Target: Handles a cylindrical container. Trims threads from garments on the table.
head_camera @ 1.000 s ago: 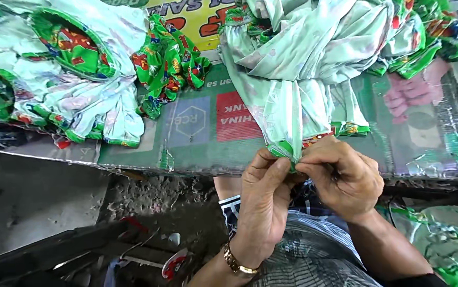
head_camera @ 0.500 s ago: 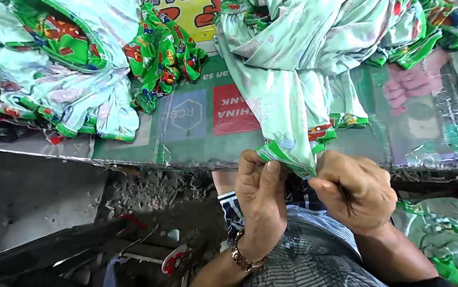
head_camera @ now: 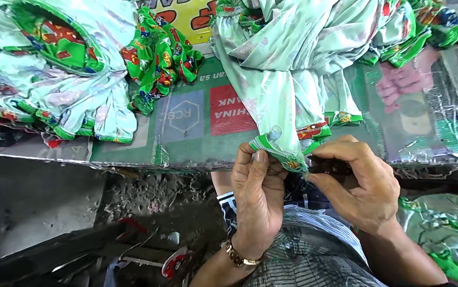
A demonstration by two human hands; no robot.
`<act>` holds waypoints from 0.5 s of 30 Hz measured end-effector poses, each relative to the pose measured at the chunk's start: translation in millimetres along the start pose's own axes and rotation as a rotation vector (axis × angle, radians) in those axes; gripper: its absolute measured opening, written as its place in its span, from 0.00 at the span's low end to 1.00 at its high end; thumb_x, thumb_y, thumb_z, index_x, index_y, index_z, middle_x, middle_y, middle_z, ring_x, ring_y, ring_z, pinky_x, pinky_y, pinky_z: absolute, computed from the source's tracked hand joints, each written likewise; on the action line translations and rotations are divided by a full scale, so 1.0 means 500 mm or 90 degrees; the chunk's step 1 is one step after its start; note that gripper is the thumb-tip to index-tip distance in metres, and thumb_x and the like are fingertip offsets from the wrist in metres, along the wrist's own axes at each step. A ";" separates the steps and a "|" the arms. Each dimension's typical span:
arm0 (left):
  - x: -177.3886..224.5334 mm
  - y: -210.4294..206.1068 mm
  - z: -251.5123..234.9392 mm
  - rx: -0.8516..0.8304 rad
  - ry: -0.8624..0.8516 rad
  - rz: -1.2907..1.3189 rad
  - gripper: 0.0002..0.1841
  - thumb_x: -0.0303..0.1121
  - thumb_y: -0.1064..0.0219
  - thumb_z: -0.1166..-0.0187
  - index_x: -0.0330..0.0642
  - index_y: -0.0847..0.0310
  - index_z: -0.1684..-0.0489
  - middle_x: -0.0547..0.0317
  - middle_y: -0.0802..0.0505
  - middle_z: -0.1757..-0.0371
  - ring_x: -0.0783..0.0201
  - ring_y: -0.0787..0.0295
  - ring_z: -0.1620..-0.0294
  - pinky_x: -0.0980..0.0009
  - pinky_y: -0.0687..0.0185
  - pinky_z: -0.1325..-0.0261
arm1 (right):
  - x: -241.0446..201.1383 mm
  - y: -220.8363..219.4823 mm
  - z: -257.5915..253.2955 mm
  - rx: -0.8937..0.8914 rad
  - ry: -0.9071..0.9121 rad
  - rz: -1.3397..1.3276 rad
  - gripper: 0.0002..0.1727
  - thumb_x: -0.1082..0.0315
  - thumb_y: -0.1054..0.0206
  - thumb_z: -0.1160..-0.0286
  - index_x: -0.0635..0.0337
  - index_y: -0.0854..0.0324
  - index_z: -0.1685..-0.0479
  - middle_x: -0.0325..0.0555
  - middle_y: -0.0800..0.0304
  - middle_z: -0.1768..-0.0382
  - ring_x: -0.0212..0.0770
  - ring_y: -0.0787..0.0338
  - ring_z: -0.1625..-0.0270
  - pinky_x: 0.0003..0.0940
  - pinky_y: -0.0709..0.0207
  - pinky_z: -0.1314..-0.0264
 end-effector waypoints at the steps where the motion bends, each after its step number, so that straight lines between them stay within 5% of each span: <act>1: 0.001 -0.001 0.000 -0.004 -0.007 -0.007 0.07 0.33 0.39 0.12 0.44 0.16 0.48 0.51 0.06 0.55 0.60 0.04 0.53 0.61 0.07 0.44 | -0.002 -0.001 -0.003 0.001 0.006 -0.010 0.14 0.59 0.28 0.20 0.56 0.19 0.45 0.35 0.14 0.55 0.20 0.14 0.55 0.13 0.19 0.54; 15: 0.018 -0.006 0.004 -0.030 -0.092 -0.124 0.05 0.32 0.37 0.13 0.46 0.17 0.48 0.55 0.07 0.57 0.64 0.05 0.54 0.64 0.08 0.44 | -0.010 -0.002 -0.016 0.022 0.057 0.014 0.08 0.63 0.27 0.21 0.57 0.15 0.53 0.37 0.09 0.57 0.24 0.12 0.55 0.17 0.20 0.53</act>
Point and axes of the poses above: each hand's wrist, its own z-axis away from the middle knuckle, its own y-axis out of the back of the hand, x = y × z, the point moved 9 cm from there along -z, towards the middle knuckle
